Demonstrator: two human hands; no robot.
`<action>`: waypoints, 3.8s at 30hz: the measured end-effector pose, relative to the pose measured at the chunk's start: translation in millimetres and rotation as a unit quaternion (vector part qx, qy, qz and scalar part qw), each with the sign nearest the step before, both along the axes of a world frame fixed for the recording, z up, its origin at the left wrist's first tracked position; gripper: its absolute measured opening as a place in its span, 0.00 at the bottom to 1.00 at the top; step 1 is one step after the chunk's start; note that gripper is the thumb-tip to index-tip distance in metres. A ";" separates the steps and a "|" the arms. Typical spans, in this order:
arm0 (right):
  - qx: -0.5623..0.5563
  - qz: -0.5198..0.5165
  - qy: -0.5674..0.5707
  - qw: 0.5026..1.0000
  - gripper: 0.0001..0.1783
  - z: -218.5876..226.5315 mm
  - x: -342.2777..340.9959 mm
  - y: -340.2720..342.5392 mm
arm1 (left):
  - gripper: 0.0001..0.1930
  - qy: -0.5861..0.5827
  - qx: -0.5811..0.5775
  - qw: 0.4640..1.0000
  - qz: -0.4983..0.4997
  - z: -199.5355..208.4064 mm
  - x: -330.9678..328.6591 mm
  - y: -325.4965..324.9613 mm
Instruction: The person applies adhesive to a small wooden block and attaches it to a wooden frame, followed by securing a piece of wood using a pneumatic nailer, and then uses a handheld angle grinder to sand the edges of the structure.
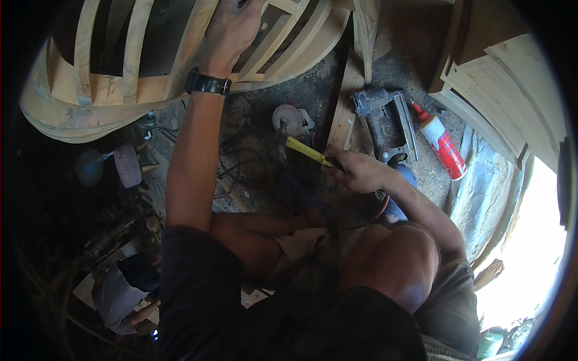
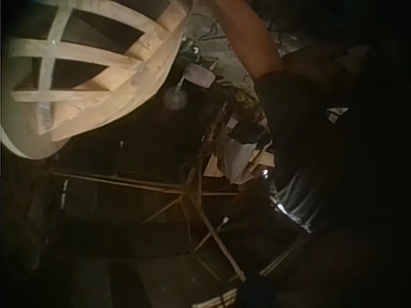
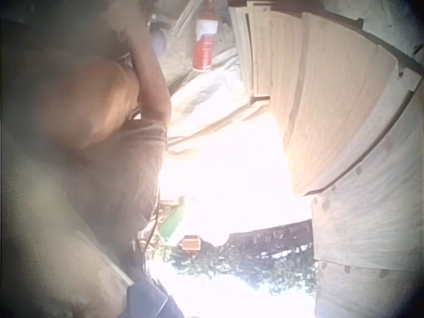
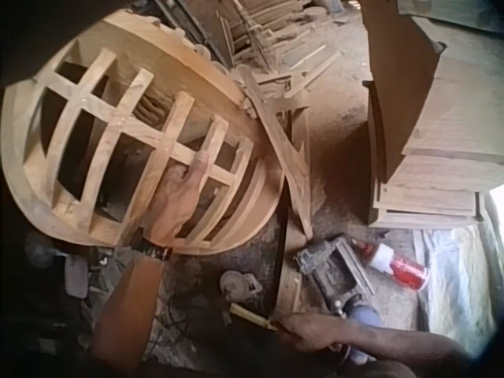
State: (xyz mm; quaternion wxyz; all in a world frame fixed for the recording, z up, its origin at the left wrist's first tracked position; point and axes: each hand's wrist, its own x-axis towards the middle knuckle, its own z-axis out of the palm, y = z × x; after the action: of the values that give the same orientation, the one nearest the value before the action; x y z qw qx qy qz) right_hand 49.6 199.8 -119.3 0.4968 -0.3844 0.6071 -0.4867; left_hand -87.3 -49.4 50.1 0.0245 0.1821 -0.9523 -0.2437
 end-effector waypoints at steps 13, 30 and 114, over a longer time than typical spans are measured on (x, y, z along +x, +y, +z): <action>-0.087 -0.223 0.021 0.971 0.16 79.8 -94.1 -41.0 | 0.41 0.097 0.184 0.978 -0.032 -16.6 0.5 -24.5; -0.085 -0.385 0.035 0.918 0.18 89.8 -94.8 -92.5 | 0.36 0.104 -0.005 0.993 -0.057 -21.9 0.6 -24.2; 0.014 -0.433 0.113 0.894 0.20 199.1 -129.8 -47.0 | 0.34 0.224 0.221 0.926 -0.207 -14.7 -7.6 -31.8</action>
State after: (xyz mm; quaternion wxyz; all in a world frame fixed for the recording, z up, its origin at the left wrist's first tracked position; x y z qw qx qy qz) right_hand -80.2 152.8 79.7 0.1701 -0.1285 0.7723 -0.5985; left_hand -95.0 -81.2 35.4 0.1452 -0.0778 -0.8605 -0.4821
